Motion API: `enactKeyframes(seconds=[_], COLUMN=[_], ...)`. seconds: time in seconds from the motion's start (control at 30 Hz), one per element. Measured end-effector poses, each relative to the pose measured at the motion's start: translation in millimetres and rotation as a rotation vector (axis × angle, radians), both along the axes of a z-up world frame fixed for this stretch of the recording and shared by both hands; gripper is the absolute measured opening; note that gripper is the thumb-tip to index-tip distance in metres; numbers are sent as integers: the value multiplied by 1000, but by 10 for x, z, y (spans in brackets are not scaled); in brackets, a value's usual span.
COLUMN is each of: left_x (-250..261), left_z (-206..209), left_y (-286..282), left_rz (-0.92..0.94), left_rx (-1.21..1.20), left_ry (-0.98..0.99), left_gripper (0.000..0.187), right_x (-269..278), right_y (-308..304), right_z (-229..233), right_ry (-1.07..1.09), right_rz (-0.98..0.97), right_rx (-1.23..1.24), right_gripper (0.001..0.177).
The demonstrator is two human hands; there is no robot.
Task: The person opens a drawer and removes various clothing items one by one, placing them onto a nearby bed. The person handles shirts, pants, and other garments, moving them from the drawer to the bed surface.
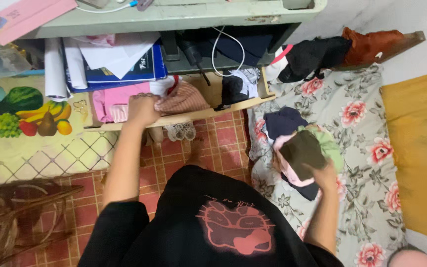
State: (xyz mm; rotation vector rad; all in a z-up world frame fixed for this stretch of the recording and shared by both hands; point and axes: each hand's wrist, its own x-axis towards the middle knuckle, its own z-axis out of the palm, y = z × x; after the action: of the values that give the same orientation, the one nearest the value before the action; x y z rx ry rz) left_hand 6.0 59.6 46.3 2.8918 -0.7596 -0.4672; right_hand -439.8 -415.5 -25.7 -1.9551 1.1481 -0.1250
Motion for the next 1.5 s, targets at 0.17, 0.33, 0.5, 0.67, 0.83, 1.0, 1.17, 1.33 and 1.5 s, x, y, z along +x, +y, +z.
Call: enactKeyframes(seconds=[0.17, 0.33, 0.5, 0.67, 0.83, 1.0, 1.17, 1.33, 1.5], left_x=[-680, -1144, -820, -121, 361, 582, 739, 332, -103], left_z=[579, 955, 770, 374, 198, -348, -739, -118, 638], left_y=[-302, -663, -642, -262, -43, 64, 563, 1046, 1103], left_rz=[-103, -584, -487, 254, 453, 482, 361, 150, 84], left_rx=[-449, -778, -617, 49, 185, 72, -39, -430, -456], left_ry=[-93, -162, -175, 10, 150, 19, -107, -125, -123], left_gripper=[22, 36, 26, 97, 118, 83, 38, 68, 72], right_x=[1565, 2233, 1845, 418, -350, 572, 2285, 3753, 4689], right_y=[1237, 1651, 980, -117, -634, -270, 898, 2019, 2729], right_z=[1047, 1591, 1068, 798, 432, 770, 1338, 821, 277], right_ry=[-527, -682, -419, -211, 484, 41, -140, -142, -186], right_rz=[559, 851, 535, 172, -177, 107, 917, 1384, 1433], right_rx=[-1, -156, 165, 176, -363, -329, 139, -113, -453], right_gripper=[112, 90, 57, 54, 88, 79, 69, 71, 62])
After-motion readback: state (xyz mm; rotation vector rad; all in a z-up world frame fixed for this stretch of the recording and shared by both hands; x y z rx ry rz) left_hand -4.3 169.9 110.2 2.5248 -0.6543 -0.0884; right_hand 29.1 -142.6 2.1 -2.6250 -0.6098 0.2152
